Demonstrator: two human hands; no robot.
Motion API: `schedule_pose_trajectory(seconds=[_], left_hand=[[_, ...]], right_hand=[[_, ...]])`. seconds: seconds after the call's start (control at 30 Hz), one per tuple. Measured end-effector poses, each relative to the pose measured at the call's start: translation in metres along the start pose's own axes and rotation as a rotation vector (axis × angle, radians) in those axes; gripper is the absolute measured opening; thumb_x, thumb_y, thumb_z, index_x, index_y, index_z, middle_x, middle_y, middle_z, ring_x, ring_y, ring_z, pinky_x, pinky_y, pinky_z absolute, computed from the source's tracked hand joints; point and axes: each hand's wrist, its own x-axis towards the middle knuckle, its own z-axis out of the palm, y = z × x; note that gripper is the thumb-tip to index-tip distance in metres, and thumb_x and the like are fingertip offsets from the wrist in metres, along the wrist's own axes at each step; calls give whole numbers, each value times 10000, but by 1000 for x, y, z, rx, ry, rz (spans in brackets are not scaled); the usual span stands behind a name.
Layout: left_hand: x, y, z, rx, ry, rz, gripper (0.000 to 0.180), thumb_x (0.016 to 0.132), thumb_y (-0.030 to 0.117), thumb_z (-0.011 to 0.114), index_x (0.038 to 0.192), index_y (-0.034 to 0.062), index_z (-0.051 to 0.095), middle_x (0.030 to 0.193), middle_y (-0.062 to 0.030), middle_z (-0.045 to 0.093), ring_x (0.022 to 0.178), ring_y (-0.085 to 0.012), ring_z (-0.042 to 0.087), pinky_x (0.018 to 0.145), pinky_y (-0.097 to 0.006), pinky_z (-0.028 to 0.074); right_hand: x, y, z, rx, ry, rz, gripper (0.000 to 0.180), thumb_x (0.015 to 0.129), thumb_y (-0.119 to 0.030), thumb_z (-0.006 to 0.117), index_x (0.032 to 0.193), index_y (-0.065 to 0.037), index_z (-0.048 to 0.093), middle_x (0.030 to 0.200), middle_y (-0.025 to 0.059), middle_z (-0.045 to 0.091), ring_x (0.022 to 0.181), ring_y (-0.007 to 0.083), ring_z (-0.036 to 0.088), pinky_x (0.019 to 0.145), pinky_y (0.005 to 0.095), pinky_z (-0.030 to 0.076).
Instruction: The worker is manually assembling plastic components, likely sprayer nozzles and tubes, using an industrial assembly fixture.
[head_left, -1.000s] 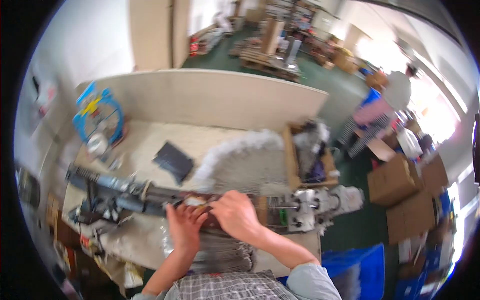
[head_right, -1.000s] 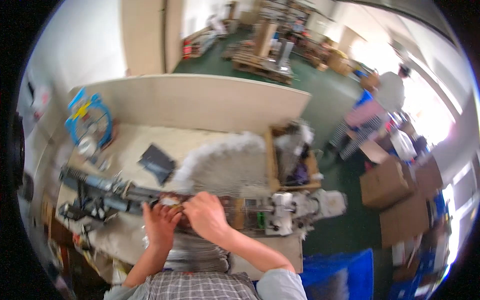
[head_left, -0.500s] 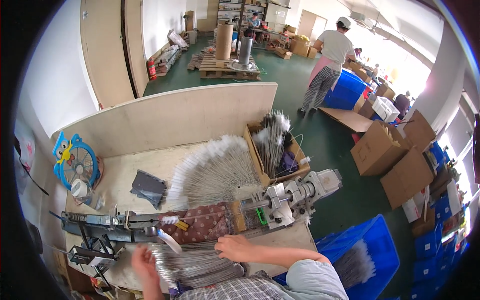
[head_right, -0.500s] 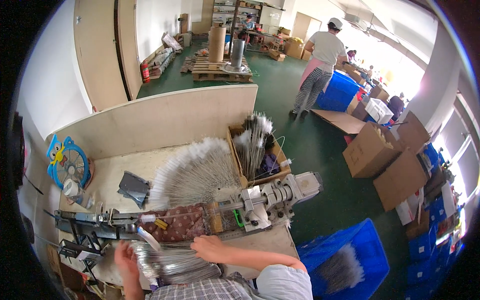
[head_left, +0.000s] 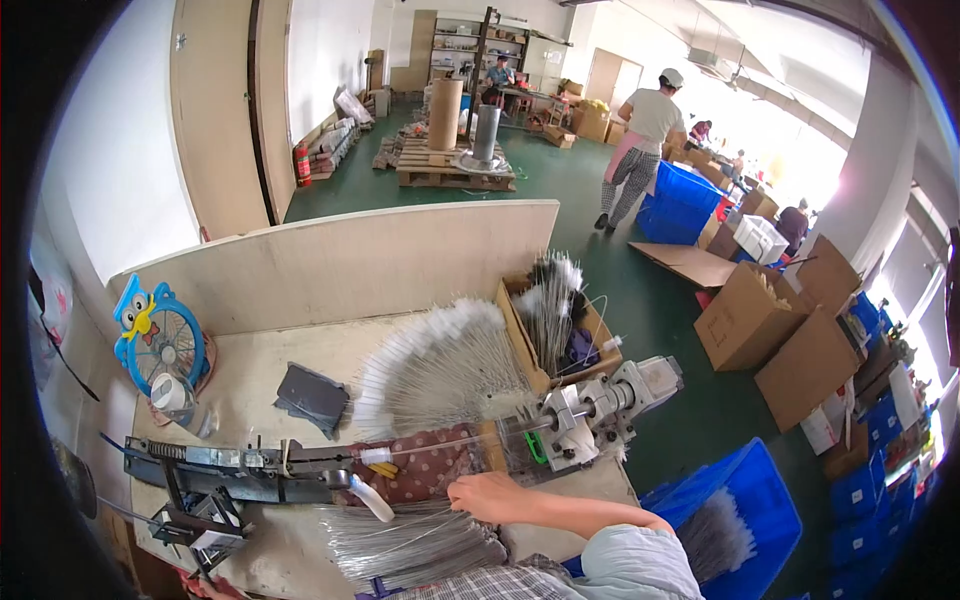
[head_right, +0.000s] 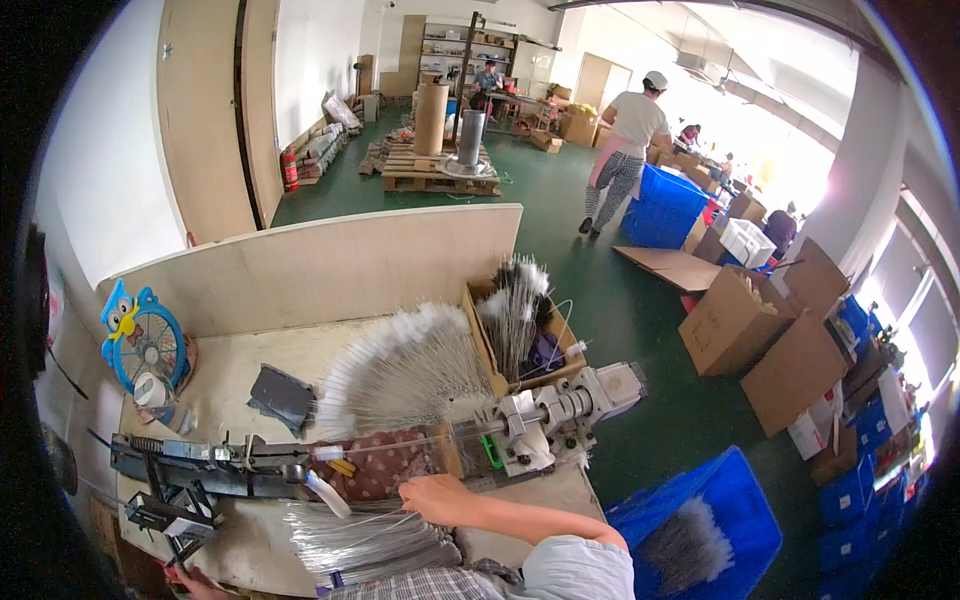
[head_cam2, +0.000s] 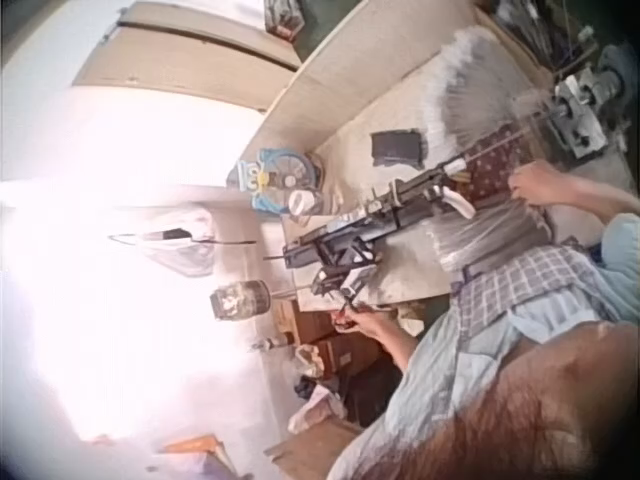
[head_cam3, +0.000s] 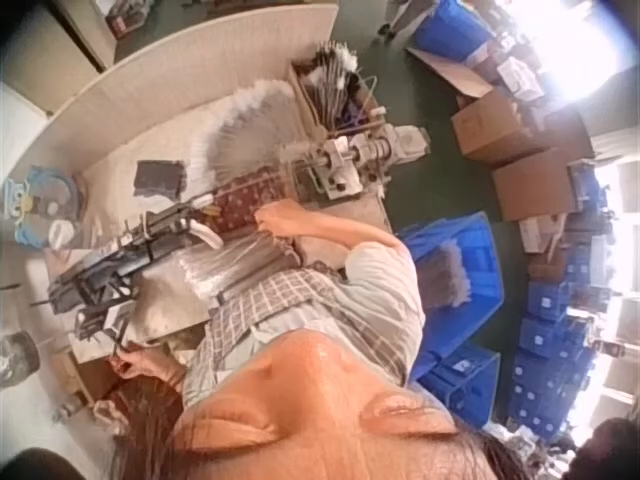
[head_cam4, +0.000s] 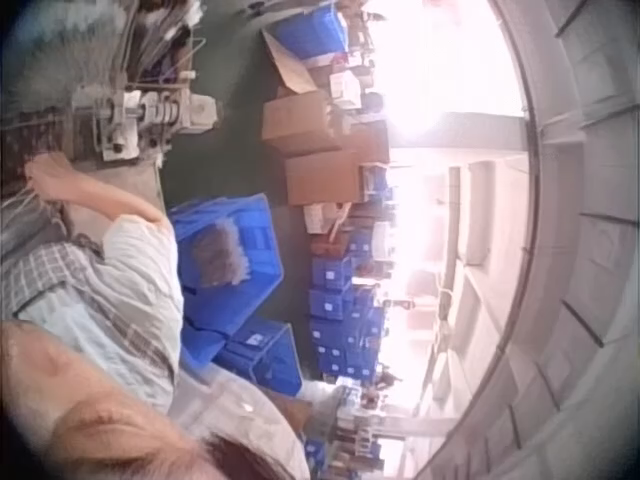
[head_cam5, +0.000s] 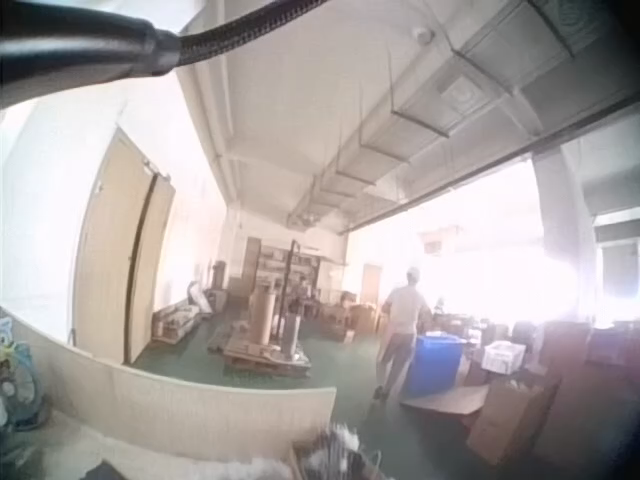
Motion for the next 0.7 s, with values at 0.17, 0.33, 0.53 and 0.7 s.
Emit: schedule_pose_trajectory(seconds=[0.17,0.33,0.53,0.7], left_hand=[[-78,16,88,95,-128,159,315,773,-66,573,1083,-33,525,1025,-133,536,858,-240,530,731,-352,509],[-153,-3,193,-243,-378,-459,344,902,309,501,1149,71,520,1122,-62,537,1019,-188,523,890,-338,430],[-227,0,293,174,-645,-475,239,844,124,582,1056,47,507,914,-49,591,889,-170,576,788,-297,463],[-259,69,346,-28,-589,-876,208,849,207,603,965,48,535,741,-13,550,663,-119,524,647,-265,464]], right_hand=[[-8,1,-4,77,-95,120,163,864,-241,530,904,-94,588,904,82,616,867,299,612,696,421,479],[-8,15,1,62,-30,3,131,858,-202,526,909,-106,598,871,83,592,853,299,608,686,421,480],[-16,9,-5,-11,70,-35,141,794,-40,514,926,-40,563,898,136,543,839,337,600,677,431,488],[-8,-9,-18,-14,52,30,161,758,0,535,918,14,527,907,162,536,849,338,605,657,401,516]])
